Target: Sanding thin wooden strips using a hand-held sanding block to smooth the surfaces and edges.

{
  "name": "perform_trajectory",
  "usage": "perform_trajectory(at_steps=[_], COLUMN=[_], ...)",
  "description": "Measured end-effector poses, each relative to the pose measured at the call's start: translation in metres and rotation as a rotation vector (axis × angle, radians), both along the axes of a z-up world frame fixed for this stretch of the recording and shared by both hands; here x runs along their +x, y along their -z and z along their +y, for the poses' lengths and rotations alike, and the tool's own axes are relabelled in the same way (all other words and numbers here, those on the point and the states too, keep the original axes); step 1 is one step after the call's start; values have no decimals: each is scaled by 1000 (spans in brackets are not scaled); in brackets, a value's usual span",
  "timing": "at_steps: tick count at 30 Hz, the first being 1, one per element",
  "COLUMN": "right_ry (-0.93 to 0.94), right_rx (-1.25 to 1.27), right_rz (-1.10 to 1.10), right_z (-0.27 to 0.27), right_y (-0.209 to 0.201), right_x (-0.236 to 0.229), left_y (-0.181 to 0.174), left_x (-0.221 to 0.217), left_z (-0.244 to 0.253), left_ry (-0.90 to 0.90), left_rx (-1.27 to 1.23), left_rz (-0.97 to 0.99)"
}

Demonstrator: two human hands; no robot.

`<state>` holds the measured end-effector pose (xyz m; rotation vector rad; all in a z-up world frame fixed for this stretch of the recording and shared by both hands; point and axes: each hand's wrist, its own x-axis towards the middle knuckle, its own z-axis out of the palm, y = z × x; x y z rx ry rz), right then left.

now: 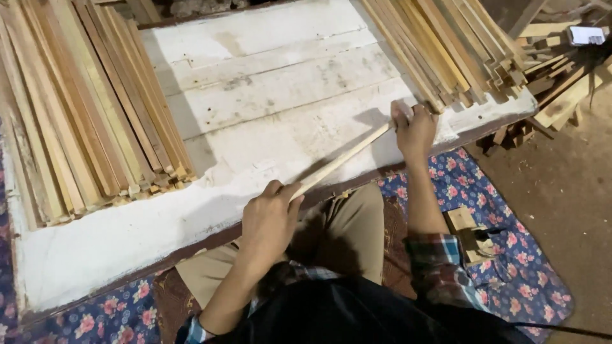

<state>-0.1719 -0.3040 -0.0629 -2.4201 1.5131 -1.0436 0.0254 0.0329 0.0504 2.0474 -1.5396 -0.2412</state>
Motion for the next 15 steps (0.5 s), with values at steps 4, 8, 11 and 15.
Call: perform_trajectory(at_steps=[4, 8, 11, 15], right_ry=[-65, -368, -267, 119], right_rx=[24, 116, 88, 101], right_rz=[-75, -132, -110, -35], right_z=[60, 124, 77, -10], right_y=[-11, -23, -6, 23], right_x=[22, 44, 33, -4], left_y=[-6, -14, -9, -5], left_x=[-9, -11, -13, -19], left_z=[-4, -7, -4, 3], left_ry=[-42, -72, -61, -56], left_rx=[-2, -34, -45, -97], left_rz=[-10, -19, -47, -61])
